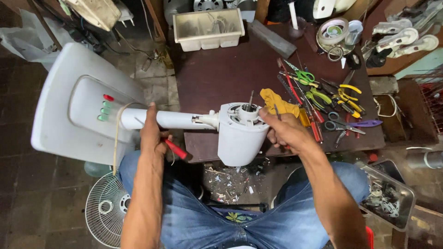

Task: The person disassembles a white pedestal fan by removing the front grille and motor housing. Using a red screwdriver, they unscrew the central nut to detach the fan blade assembly from the motor shaft.

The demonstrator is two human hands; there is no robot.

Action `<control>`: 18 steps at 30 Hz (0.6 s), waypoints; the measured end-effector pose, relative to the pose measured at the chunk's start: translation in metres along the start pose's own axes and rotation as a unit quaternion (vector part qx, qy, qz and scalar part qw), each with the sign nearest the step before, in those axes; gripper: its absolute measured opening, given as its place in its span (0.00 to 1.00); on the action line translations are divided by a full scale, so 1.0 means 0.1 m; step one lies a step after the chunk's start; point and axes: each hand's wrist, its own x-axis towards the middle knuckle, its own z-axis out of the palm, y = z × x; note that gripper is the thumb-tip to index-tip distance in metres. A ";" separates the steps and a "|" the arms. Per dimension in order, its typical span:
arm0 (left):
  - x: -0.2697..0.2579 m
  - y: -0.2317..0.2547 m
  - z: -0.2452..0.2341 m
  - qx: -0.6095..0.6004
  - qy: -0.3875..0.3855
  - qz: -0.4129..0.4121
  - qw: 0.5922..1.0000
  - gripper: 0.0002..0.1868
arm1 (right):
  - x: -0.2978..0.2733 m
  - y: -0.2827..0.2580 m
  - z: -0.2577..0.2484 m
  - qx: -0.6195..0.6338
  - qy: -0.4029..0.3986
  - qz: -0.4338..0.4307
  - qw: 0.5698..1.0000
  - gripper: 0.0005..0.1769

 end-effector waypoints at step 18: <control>0.07 0.28 0.09 0.120 -0.069 -0.093 0.986 0.41 | 0.46 -0.14 0.23 -0.139 0.008 -0.023 0.990 0.35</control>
